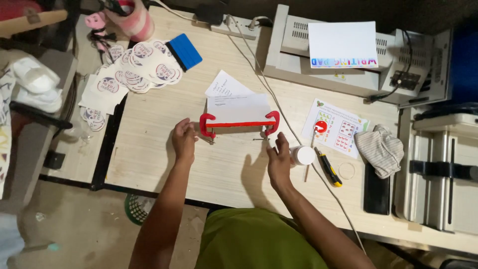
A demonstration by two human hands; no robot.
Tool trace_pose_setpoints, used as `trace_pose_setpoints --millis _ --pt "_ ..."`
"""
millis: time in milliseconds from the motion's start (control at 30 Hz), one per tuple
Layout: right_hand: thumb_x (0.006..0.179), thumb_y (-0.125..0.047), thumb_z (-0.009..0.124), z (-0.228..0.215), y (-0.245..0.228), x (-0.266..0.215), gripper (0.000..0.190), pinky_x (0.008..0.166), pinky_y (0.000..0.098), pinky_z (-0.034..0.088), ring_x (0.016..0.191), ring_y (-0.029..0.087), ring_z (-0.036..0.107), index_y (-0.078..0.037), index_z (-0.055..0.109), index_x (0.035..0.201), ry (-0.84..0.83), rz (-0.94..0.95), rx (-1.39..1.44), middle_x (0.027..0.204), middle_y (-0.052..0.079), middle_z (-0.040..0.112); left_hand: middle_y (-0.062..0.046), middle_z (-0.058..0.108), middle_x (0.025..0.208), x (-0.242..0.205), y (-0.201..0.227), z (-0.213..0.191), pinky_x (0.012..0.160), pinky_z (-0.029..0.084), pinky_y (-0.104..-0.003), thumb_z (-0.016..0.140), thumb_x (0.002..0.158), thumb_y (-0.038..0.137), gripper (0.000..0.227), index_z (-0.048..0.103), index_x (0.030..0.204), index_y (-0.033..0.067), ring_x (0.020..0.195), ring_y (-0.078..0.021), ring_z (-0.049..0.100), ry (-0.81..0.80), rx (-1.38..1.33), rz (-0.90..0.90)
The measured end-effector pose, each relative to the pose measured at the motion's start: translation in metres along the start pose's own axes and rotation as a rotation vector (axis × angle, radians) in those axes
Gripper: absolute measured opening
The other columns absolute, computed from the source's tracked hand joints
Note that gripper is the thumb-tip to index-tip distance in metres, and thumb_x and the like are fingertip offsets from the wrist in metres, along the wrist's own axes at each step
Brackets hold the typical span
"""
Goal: The person plugs a white power adapter into a power strip and connects it to a handheld UV curing lamp. They then hold the lamp over a red clamp on the table, activating the purple light to cure an object secured within the clamp.
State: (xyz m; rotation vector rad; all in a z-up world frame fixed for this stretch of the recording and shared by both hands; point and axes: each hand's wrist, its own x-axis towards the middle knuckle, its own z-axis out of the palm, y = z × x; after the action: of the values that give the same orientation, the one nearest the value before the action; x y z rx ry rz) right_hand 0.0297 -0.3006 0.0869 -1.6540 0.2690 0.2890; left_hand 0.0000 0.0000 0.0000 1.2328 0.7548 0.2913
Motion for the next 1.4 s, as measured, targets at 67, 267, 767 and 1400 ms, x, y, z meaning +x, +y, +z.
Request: trace_pose_setpoints --millis 67,267,767,1400 --pt "0.096 -0.004 0.052 -0.006 -0.006 -0.018 0.057 0.109 0.0373 0.045 0.133 0.026 0.053 0.0 0.034 0.15 -0.139 -0.032 0.015 0.151 0.017 0.046 -0.008 0.069 0.112 -0.025 0.0 -0.007 0.065 0.052 -0.025 0.063 0.1 0.019 0.038 0.057 0.134 0.0022 0.078 -0.0092 0.063 0.103 0.126 0.065" --pt "0.096 -0.005 0.053 0.003 0.033 -0.024 0.033 0.091 0.0334 0.053 0.103 0.018 0.067 -0.002 0.059 0.129 -0.49 -0.017 -0.078 0.124 0.009 0.068 -0.004 0.075 0.099 -0.108 -0.016 -0.018 0.063 0.048 -0.025 0.063 0.097 0.021 0.031 0.067 0.123 0.0046 0.074 -0.0097 0.061 -0.065 0.131 -0.029" --pt "0.098 -0.013 0.057 0.113 0.038 -0.05 0.032 0.091 0.0357 0.057 0.103 0.02 0.07 -0.002 0.063 0.128 -0.651 0.035 -0.33 0.122 0.009 0.071 -0.002 0.076 0.102 -0.143 0.104 -0.132 0.072 0.055 -0.027 0.059 0.101 0.027 0.03 0.068 0.123 0.0082 0.082 -0.0079 0.067 -0.012 0.11 0.081" --pt "0.097 -0.024 0.064 0.519 -0.185 -0.097 0.034 0.075 0.0407 0.058 0.086 0.031 0.073 -0.008 0.062 0.127 -0.932 -0.735 -0.693 0.121 0.012 0.069 -0.019 0.055 0.126 -0.004 0.276 -0.401 0.097 0.043 -0.052 0.082 0.084 0.034 0.067 0.055 0.136 0.0036 0.119 -0.0384 0.051 0.621 1.121 0.611"
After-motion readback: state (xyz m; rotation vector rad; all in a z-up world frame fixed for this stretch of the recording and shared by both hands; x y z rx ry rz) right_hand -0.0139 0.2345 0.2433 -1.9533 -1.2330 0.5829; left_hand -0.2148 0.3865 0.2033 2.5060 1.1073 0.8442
